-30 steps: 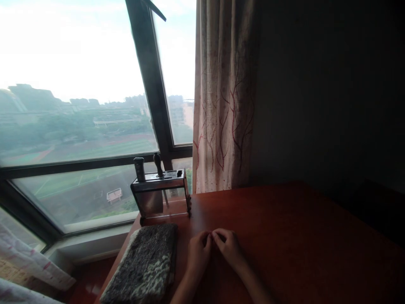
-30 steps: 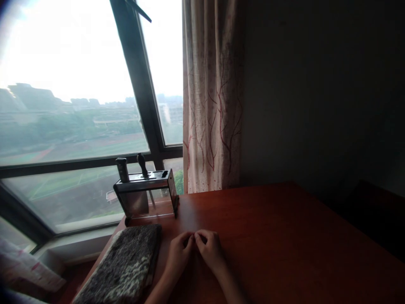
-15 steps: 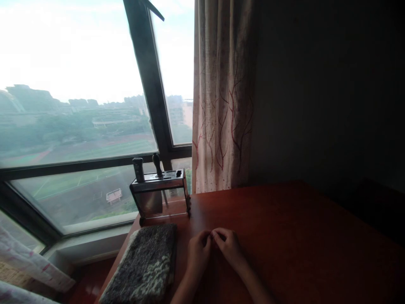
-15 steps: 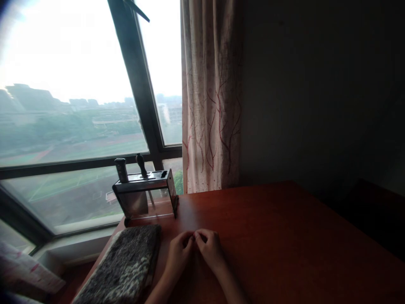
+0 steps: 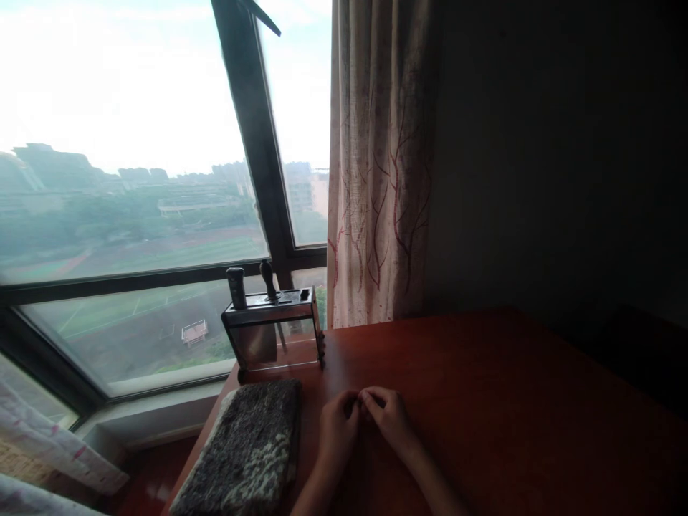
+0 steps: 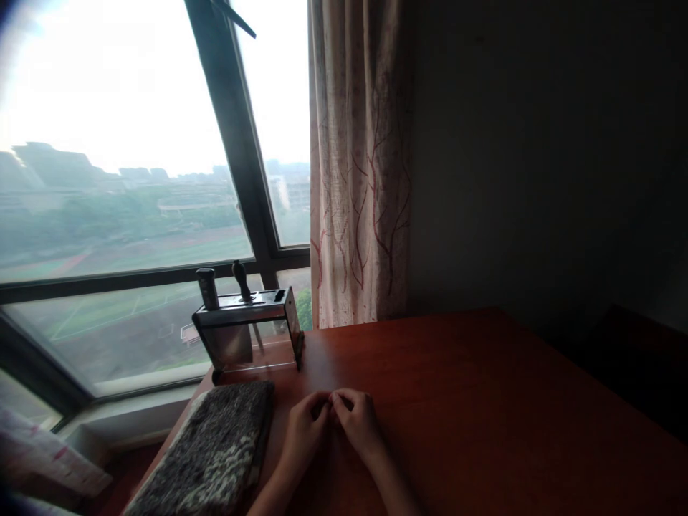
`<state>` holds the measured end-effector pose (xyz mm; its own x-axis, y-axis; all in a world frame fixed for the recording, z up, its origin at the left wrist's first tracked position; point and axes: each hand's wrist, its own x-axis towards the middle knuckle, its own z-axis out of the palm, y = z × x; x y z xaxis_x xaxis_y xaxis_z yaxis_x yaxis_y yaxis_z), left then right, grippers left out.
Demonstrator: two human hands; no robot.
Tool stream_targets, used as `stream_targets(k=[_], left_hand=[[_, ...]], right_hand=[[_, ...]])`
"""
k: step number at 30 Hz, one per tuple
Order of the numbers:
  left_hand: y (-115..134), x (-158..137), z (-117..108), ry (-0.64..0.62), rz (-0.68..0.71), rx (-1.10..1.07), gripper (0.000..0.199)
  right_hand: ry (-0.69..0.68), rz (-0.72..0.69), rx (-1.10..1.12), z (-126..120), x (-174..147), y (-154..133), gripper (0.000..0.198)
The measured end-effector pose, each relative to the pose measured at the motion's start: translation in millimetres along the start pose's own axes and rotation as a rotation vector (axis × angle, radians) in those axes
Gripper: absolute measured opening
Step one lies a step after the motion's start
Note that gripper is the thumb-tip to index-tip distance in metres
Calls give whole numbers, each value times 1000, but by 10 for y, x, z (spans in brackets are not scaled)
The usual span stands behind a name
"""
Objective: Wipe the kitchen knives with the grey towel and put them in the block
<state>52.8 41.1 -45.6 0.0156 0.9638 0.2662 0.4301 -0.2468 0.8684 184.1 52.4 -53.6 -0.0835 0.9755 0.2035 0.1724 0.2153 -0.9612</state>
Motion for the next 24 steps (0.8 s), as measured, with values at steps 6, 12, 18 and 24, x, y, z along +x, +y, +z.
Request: stream_targets(k=[6, 12, 18, 24], left_hand=[[-18, 2, 11, -5, 3, -20, 21], [-59, -9, 21, -1, 25, -4, 22], [-69, -6, 24, 4, 29, -17, 22], [-47, -11, 9, -14, 19, -33, 22]], right_hand=[[-20, 31, 37, 6, 3, 26, 41], [-21, 44, 50, 15, 12, 77, 42], [-23, 60, 64, 24, 11, 96, 46], [-26, 76, 74, 18, 6, 99, 46]])
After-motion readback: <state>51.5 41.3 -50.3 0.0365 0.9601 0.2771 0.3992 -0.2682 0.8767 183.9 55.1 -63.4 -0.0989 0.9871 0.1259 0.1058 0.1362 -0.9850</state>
